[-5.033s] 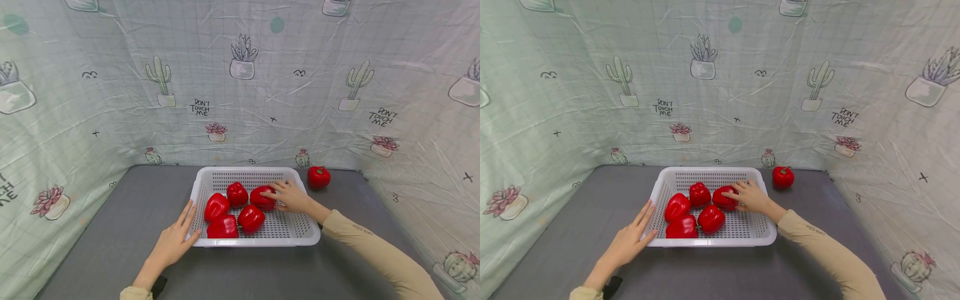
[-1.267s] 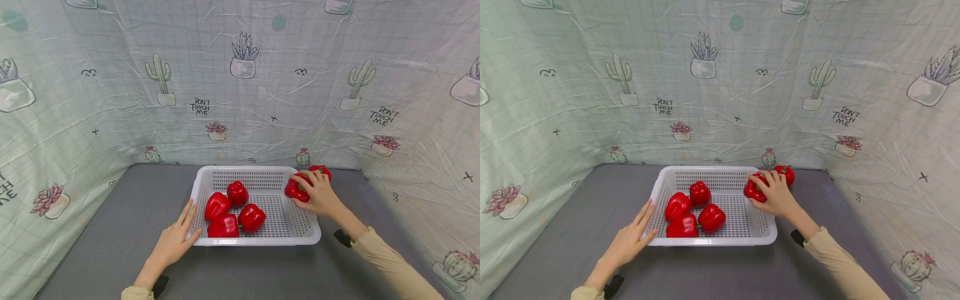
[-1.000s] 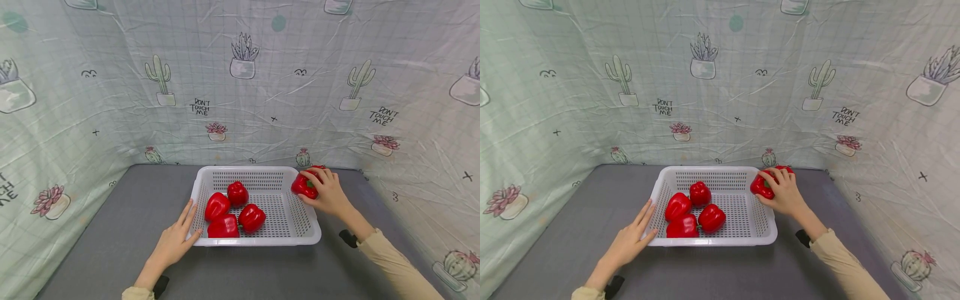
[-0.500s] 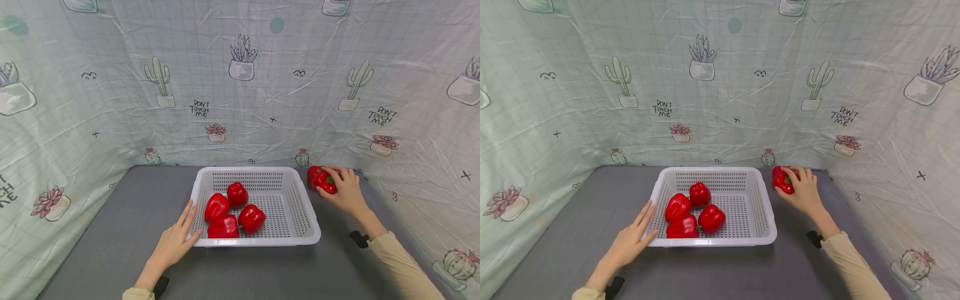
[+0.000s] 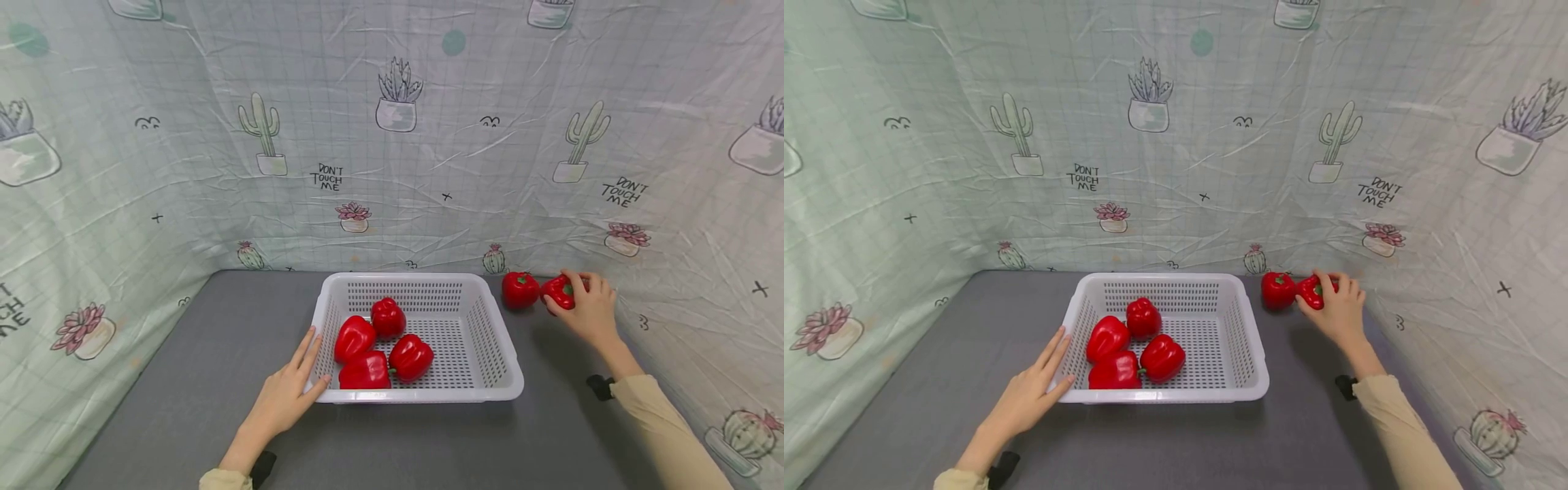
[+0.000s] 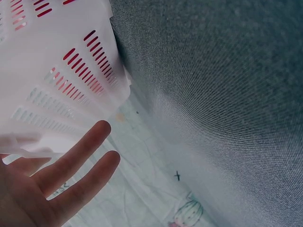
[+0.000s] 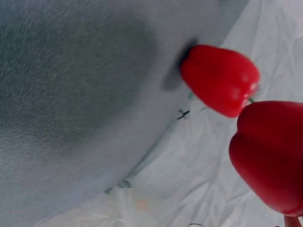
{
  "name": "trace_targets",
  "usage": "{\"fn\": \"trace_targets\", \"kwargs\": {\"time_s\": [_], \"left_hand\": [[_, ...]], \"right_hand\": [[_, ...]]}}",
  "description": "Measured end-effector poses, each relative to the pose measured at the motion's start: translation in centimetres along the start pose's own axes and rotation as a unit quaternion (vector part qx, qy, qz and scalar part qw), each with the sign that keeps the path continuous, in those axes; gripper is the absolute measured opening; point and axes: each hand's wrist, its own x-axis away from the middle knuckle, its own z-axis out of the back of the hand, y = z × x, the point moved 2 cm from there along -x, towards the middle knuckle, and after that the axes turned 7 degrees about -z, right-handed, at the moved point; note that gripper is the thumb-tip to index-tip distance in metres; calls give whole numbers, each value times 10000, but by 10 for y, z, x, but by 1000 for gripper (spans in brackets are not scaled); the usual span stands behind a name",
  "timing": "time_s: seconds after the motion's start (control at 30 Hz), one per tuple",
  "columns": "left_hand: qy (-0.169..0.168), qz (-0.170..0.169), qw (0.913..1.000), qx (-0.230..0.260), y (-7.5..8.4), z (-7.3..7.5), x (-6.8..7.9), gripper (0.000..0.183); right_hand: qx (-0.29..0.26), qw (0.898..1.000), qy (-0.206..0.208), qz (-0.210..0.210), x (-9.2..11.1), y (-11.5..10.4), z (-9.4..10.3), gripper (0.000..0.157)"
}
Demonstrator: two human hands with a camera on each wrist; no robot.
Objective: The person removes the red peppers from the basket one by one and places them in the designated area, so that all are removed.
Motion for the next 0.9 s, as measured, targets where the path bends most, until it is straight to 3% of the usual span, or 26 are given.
{"fn": "trace_targets", "kwargs": {"time_s": [0.47, 0.9], "left_hand": [[44, -37, 10000, -2, -1, -1, 0, 71], [41, -44, 10000, 51, -1, -1, 0, 70]], "right_hand": [[244, 9963, -246, -781, -8, 29, -20, 56], [12, 9851, -568, -1623, -11, 43, -38, 57]]}}
